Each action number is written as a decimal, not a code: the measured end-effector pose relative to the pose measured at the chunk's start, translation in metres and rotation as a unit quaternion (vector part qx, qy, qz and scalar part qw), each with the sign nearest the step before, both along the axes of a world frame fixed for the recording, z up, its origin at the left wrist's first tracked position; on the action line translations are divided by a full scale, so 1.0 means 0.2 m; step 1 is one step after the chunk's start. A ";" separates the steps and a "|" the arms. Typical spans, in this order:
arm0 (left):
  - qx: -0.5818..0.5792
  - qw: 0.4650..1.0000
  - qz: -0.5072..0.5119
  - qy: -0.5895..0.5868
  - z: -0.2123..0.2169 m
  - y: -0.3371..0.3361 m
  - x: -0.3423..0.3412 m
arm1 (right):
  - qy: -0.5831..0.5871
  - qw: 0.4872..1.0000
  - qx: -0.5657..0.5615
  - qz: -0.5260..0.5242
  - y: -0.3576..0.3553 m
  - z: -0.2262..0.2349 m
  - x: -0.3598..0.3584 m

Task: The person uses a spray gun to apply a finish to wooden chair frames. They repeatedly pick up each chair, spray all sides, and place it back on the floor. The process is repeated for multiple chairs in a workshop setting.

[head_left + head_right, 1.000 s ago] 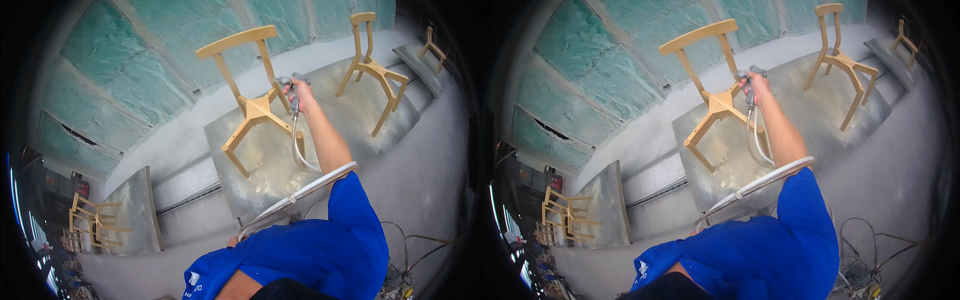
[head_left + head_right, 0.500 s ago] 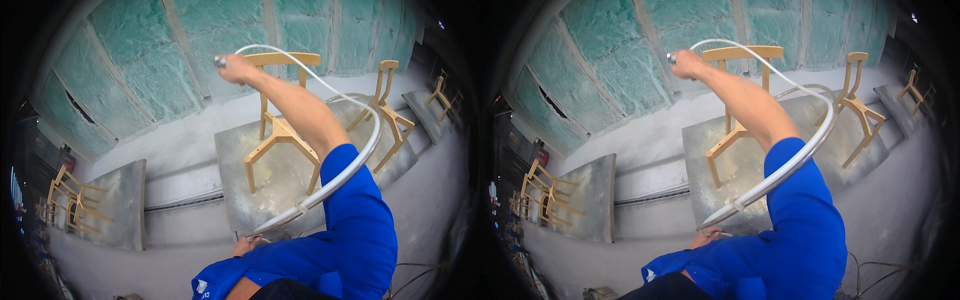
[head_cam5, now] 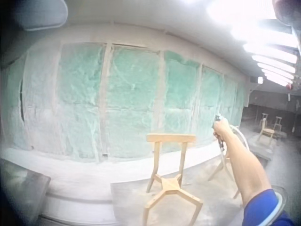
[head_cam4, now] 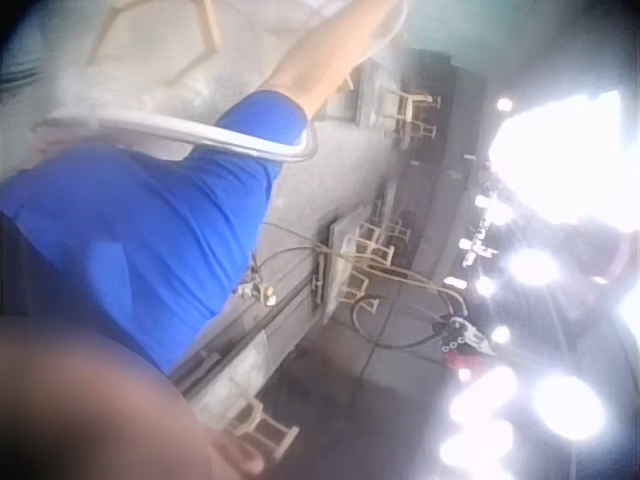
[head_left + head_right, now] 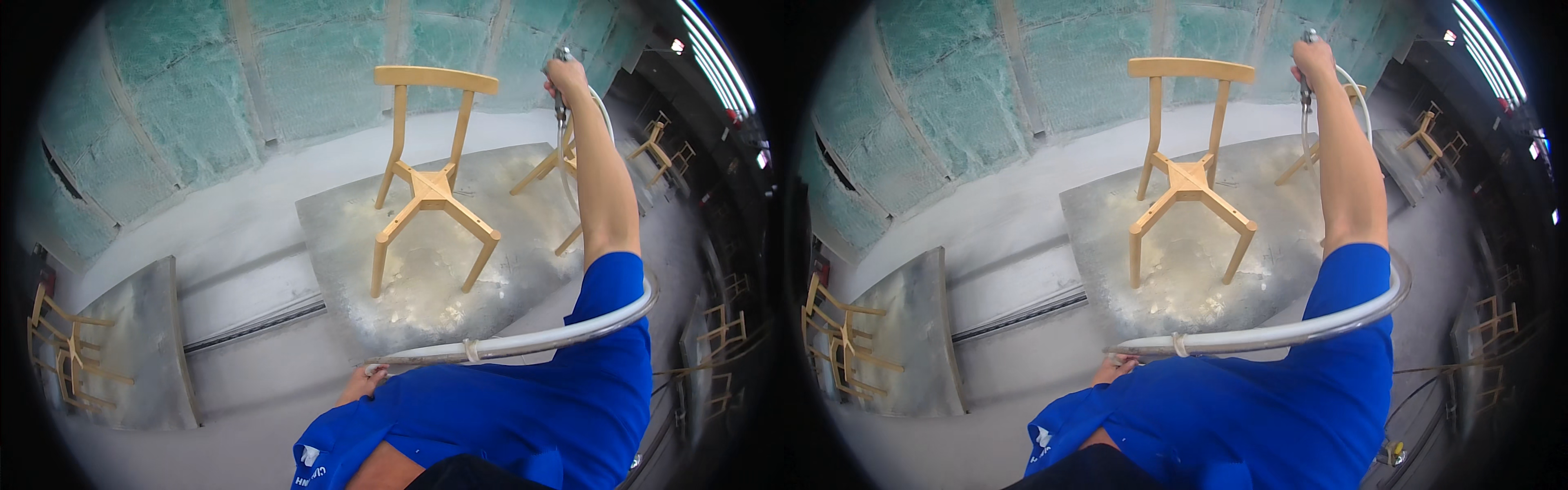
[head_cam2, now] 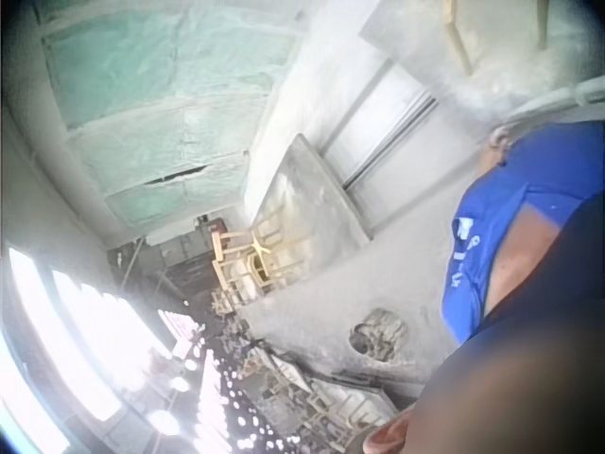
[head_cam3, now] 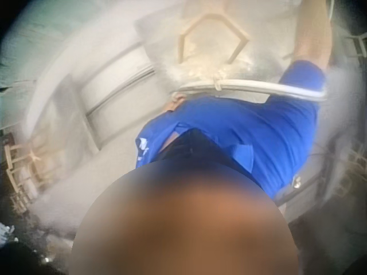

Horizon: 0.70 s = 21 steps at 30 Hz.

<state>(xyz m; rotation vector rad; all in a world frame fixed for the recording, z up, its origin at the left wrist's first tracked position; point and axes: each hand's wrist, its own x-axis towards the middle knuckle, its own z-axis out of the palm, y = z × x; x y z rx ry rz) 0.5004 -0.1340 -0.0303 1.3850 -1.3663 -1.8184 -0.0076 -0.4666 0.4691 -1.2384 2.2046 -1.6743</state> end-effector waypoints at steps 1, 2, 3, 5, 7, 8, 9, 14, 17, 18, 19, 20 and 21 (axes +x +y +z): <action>-0.006 1.000 -0.013 0.010 0.03 -0.02 0.02 | -0.001 1.000 -0.001 0.005 0.06 -0.03 0.02; -0.007 1.000 -0.025 0.015 0.05 -0.03 0.03 | -0.005 1.000 -0.002 0.010 0.11 -0.07 0.06; -0.039 0.998 -0.047 -0.010 0.07 -0.04 0.04 | -0.010 1.000 -0.003 0.016 0.16 -0.10 0.11; -0.107 0.988 -0.082 -0.071 0.11 -0.06 0.05 | -0.023 0.997 0.009 0.076 0.20 -0.15 0.25; -0.075 0.991 -0.087 -0.066 0.12 -0.06 0.05 | -0.028 0.991 0.015 0.128 0.21 -0.20 0.43; -0.093 0.991 -0.084 -0.055 0.12 -0.06 0.05 | -0.022 0.987 0.010 0.160 0.20 -0.22 0.53; -0.060 0.991 -0.086 -0.077 0.12 -0.05 0.05 | -0.009 0.984 0.014 0.177 0.19 -0.23 0.63; -0.081 0.994 -0.042 -0.064 0.11 0.07 0.06 | -0.068 0.952 0.041 0.297 0.12 -0.24 0.90; -0.016 0.998 -0.019 -0.058 0.12 0.14 0.07 | -0.086 0.938 0.090 0.324 0.06 -0.33 0.89; 0.000 0.998 -0.012 -0.063 0.12 0.16 0.07 | -0.095 0.940 0.108 0.308 0.04 -0.39 0.87; 0.002 0.998 0.000 -0.069 0.13 0.17 0.07 | -0.103 0.940 0.123 0.302 0.03 -0.45 0.84; 0.002 0.997 0.013 -0.074 0.13 0.18 0.07 | -0.109 0.939 0.135 0.296 0.02 -0.51 0.80; 0.034 0.997 0.036 -0.064 0.13 0.19 0.06 | -0.117 0.940 0.151 0.283 0.03 -0.58 0.76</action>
